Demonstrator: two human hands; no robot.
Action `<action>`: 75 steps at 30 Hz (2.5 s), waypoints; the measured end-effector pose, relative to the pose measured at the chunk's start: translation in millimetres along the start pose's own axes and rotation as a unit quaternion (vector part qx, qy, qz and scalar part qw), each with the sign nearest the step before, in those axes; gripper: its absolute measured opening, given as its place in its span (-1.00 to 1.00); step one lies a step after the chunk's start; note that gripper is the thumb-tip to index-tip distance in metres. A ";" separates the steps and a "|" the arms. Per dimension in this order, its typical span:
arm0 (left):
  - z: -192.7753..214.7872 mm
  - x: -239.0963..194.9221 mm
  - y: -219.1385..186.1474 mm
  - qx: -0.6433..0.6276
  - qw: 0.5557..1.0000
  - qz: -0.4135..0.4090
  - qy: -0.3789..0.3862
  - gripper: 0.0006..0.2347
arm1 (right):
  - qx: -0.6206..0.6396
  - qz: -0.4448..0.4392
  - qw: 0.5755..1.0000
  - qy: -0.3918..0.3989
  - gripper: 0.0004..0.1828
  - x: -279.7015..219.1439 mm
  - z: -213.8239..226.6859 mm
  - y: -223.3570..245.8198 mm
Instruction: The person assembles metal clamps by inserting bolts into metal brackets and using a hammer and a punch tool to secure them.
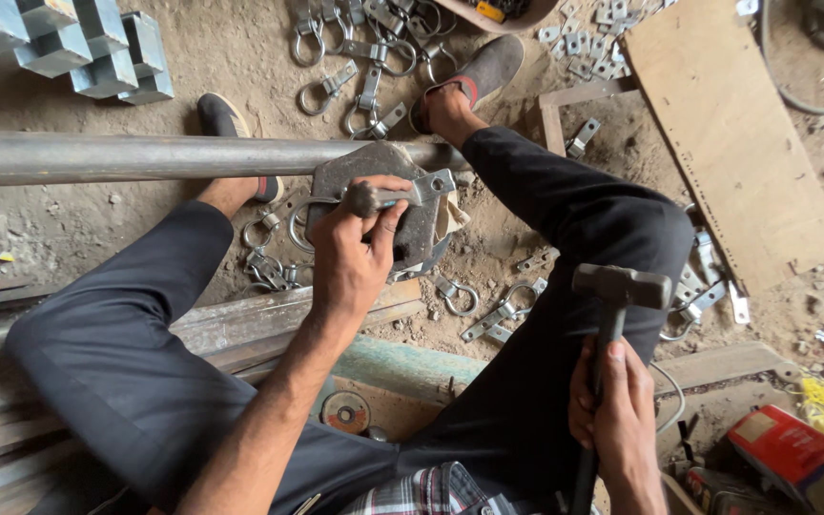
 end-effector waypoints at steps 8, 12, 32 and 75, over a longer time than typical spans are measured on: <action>-10.5 3.6 18.5 0.054 0.998 0.008 0.026 -0.87 | -0.150 0.156 0.976 0.003 -0.56 -4.2 -13.8 8.3; -20.1 0.4 33.8 0.062 0.998 -0.002 0.019 -0.81 | -0.279 0.267 0.922 -0.035 -0.64 -22.4 -43.6 41.0; -68.3 2.9 48.7 0.069 0.996 -0.063 -0.008 -0.79 | -0.154 0.312 0.935 0.062 -0.58 -50.8 -68.3 91.4; -1.7 4.0 0.3 -0.046 0.997 0.051 -0.020 -0.85 | 0.013 0.006 1.000 -0.006 -0.55 7.9 7.1 3.2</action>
Point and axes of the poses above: each hand's wrist, its own x-axis towards the middle knuckle, its own z-axis out of the back of the hand, y = z × x, the point moved 4 cm from there along x, towards the middle knuckle, and after that the axes turned 14 degrees about -y, right-handed, at the moved point
